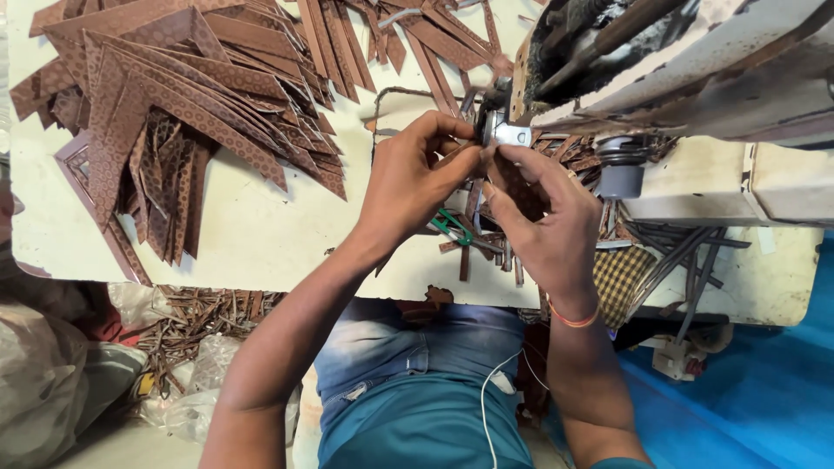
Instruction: Trimming the edges of leather shoe components using a hand trimmer.
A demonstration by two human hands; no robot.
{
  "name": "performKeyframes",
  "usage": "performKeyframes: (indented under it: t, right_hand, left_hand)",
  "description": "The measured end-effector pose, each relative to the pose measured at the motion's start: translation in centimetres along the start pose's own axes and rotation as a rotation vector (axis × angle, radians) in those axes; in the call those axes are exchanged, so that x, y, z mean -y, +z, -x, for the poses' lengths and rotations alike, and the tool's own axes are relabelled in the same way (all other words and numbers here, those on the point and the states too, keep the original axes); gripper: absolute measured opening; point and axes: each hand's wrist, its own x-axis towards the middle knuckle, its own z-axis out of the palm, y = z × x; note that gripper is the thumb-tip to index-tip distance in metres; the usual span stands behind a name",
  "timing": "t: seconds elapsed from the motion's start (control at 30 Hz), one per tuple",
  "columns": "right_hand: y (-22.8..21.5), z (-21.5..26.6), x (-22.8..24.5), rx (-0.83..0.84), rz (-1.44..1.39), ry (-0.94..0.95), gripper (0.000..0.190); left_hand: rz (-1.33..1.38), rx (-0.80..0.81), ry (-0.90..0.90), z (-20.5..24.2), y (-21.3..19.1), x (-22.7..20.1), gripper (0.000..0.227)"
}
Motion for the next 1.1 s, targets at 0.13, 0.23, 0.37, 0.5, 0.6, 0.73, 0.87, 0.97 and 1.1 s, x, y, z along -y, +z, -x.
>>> performKeyframes:
  t: [0.13,0.23,0.37,0.5,0.6,0.73,0.87,0.97,1.1]
  right_hand:
    - [1.2,0.8,-1.6,-0.098,0.224,-0.161,0.04]
    - [2.4,1.4,-3.1,-0.203,0.376,-0.358,0.045]
    - [2.5,0.4,-2.9,-0.292,0.461,-0.509,0.038]
    - [0.7,-0.4,-1.0,-0.232,0.456,-0.58,0.028]
    - [0.2,-0.6,0.0,-0.137,0.34,-0.453,0.022]
    - [1.0,-0.1,0.4,-0.121,0.452,-0.493,0.027]
    - [1.9,-0.2,0.3,-0.238,0.522,-0.558,0.023]
    - [1.5,-0.6,0.4,-0.204,0.481,-0.551,0.017]
    - [1.1,-1.3,-1.2,-0.217,0.199,-0.447,0.011]
  left_hand:
    - [-0.054,0.017,0.012,-0.1,-0.4,-0.5,0.029]
    - [0.017,0.062,0.043,0.0,-0.9,0.4,0.03]
    - [0.146,0.146,-0.006,0.3,-1.5,-0.1,0.027]
    - [0.098,0.145,0.033,0.5,-1.5,0.3,0.025]
    - [-0.002,0.104,0.128,0.4,-1.4,0.4,0.024]
    - [-0.093,0.05,0.139,0.6,-1.5,-0.2,0.026]
    - [-0.113,0.016,0.216,0.4,-1.6,0.4,0.025]
    - [-0.126,0.04,0.175,0.3,-1.6,0.3,0.027]
    - [-0.08,0.081,0.13,0.3,-1.6,0.7,0.027]
